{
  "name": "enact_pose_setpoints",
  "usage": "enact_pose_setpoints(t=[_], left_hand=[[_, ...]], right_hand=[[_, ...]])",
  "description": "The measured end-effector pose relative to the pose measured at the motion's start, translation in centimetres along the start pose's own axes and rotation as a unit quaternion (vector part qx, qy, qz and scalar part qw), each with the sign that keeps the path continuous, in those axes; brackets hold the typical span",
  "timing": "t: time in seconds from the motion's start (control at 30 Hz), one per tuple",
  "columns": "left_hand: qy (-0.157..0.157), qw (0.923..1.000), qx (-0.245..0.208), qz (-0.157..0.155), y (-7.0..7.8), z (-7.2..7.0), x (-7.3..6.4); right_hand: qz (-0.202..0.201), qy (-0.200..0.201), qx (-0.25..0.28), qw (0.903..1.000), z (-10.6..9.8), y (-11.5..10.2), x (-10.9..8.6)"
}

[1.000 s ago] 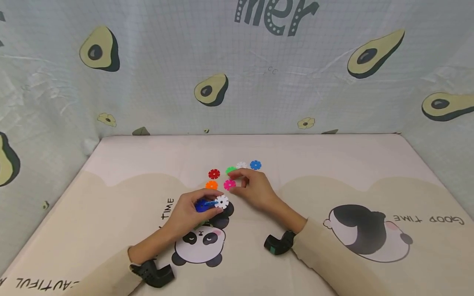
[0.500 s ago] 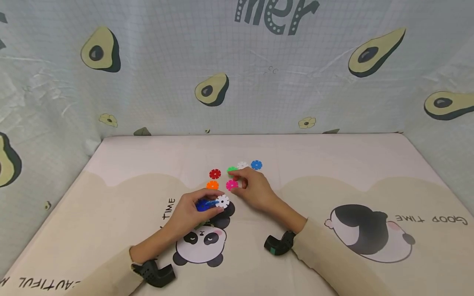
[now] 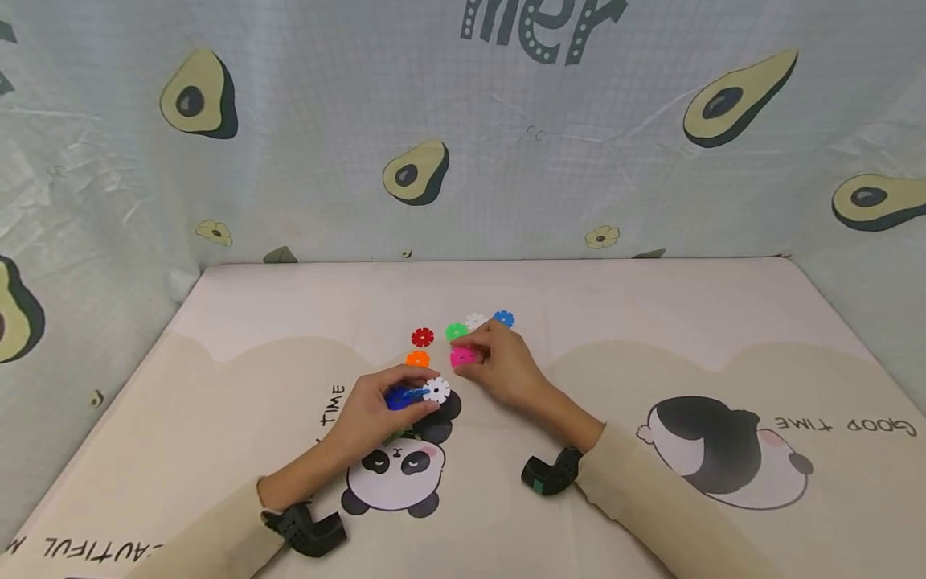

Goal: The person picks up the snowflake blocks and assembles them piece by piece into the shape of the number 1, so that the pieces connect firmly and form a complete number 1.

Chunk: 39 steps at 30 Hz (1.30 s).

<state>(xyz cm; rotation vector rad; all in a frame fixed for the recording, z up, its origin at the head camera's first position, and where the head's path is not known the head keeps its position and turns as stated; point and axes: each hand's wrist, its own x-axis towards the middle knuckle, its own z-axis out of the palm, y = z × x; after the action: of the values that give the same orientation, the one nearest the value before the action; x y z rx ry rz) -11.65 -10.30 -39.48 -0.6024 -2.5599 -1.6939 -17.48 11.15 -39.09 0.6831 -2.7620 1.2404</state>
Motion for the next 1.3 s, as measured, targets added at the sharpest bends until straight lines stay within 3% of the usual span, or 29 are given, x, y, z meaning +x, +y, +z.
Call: enact_pose_setpoints(t=[0.2,0.43,0.83,1.3], left_hand=[[0.004,1.0000,0.007,-0.003,0.1,0.1,0.1],[0.007,1.0000,0.002,-0.003,0.2,0.0,0.2],[0.009,0.9999,0.006,-0.006,0.3,-0.1,0.1],[0.007,0.9998,-0.012,-0.012,0.3,-0.3,0.1]], right_hand=[[-0.002,0.000,-0.001,1.0000,-0.1,0.0,0.1],[0.045,-0.013,0.061,0.9970,-0.9,0.1,-0.5],[0.054,-0.030,0.107,0.9924,-2.8,-1.0,-2.1],[0.049,-0.053,0.204,0.9762,-2.9,-1.9,-3.4]])
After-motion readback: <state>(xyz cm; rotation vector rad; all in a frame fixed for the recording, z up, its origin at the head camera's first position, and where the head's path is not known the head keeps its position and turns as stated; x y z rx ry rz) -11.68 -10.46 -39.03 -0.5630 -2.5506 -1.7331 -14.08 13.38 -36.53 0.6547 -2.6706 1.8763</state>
